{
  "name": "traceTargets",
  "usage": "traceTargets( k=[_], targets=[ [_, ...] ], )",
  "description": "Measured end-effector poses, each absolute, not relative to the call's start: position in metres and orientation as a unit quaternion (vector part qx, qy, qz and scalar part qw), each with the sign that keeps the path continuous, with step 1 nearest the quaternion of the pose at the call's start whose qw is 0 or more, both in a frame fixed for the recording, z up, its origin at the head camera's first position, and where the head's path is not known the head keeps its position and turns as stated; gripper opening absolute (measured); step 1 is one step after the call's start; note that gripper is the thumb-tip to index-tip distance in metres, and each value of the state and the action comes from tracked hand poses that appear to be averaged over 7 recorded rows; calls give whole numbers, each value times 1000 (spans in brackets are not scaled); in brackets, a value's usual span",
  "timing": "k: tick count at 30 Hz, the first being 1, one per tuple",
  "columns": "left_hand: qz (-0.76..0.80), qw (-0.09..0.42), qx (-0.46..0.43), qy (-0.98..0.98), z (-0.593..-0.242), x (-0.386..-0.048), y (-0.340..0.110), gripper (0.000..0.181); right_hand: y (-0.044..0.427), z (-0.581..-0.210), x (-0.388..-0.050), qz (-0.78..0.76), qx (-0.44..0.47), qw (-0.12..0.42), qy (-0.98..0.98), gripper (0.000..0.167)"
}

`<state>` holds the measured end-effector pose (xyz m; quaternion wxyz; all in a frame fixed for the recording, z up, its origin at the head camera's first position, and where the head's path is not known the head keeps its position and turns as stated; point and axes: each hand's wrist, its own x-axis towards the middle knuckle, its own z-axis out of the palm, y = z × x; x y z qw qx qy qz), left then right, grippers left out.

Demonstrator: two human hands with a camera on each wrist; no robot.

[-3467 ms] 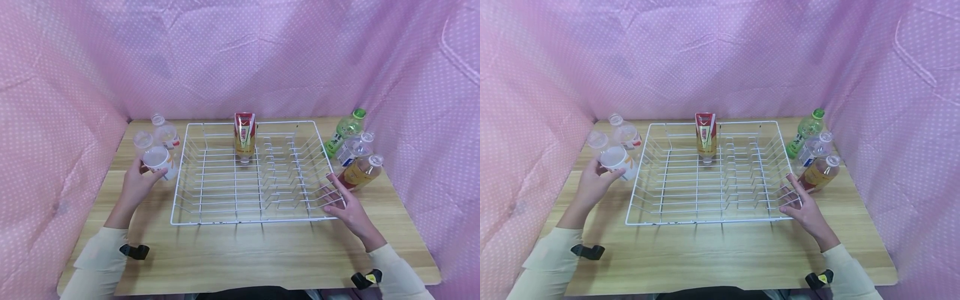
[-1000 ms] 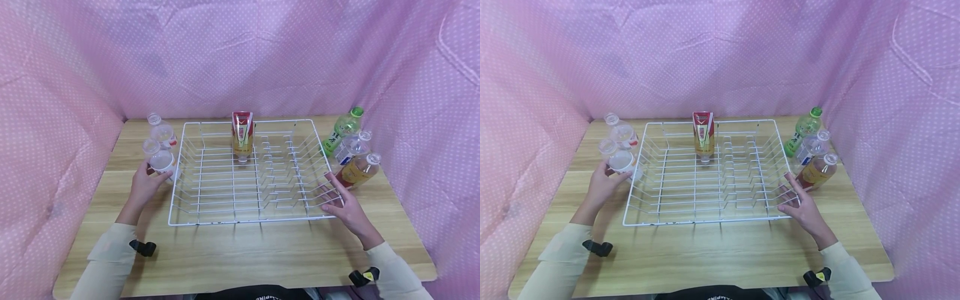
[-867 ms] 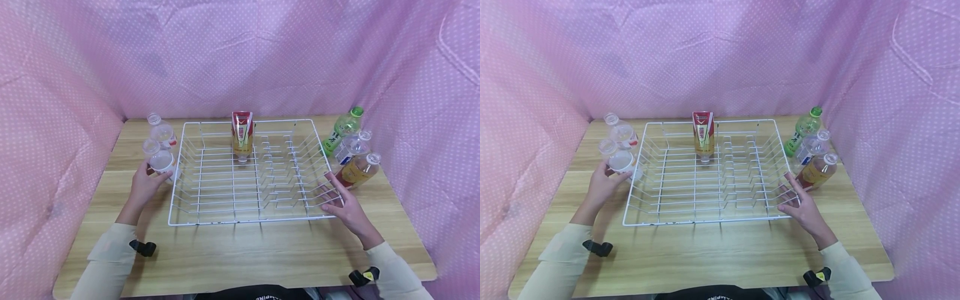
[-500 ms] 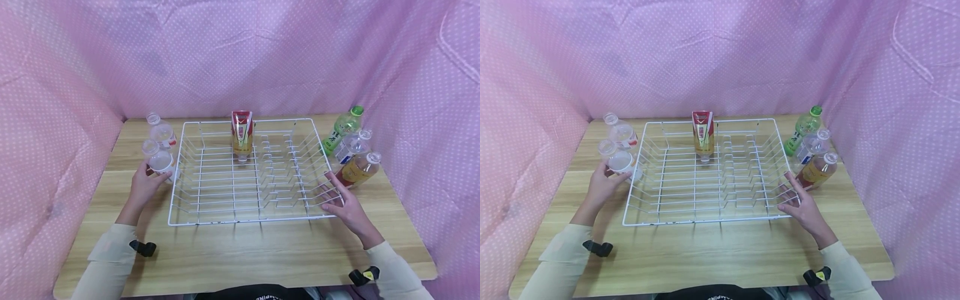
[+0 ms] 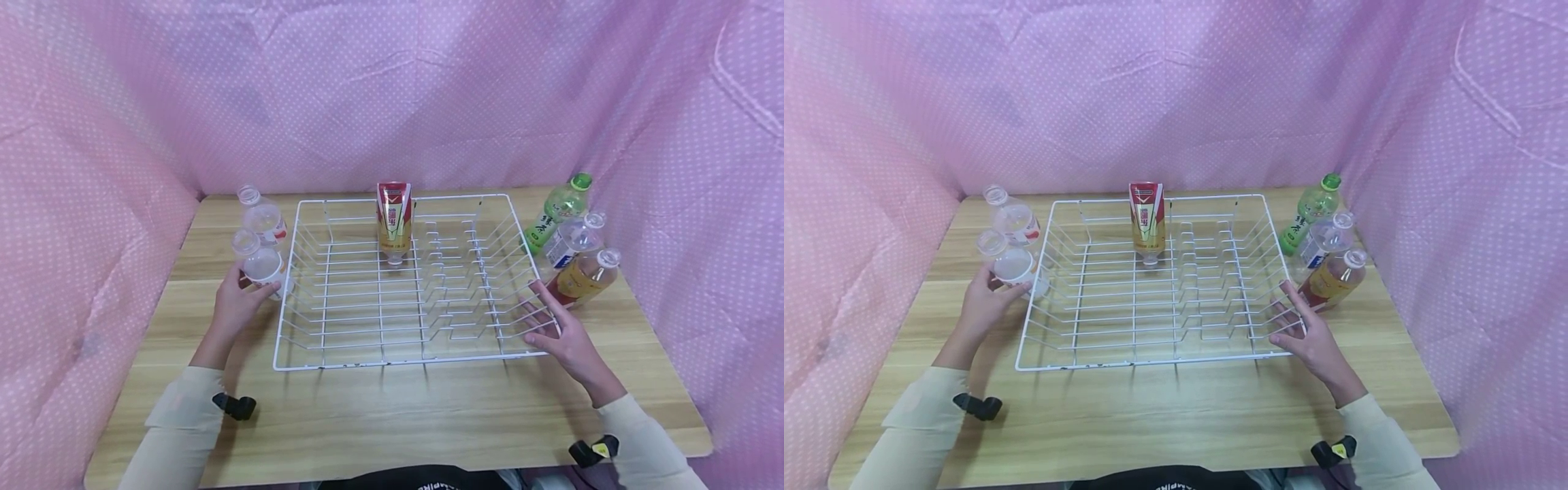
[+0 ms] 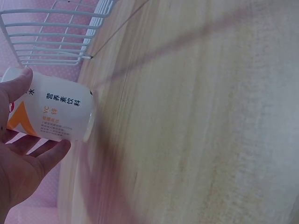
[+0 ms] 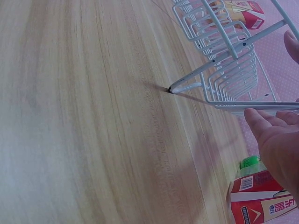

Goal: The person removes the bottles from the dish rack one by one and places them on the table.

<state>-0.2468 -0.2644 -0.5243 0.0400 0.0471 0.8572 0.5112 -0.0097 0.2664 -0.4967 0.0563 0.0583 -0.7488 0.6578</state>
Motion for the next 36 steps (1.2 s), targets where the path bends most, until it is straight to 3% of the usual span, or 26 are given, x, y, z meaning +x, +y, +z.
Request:
traceTargets(
  k=[15, 25, 36],
  targets=[
    [523, 45, 40, 850, -526, -246, -264, 74, 266, -497, -10, 667, 68, 57, -740, 91],
    [530, 50, 50, 845, -530, -247, -265, 84, 266, -497, -9, 667, 65, 59, -740, 91],
    [488, -70, 76, 867, -514, -242, -269, 113, 267, -497, -9, 663, 64, 60, -743, 92]
  ],
)
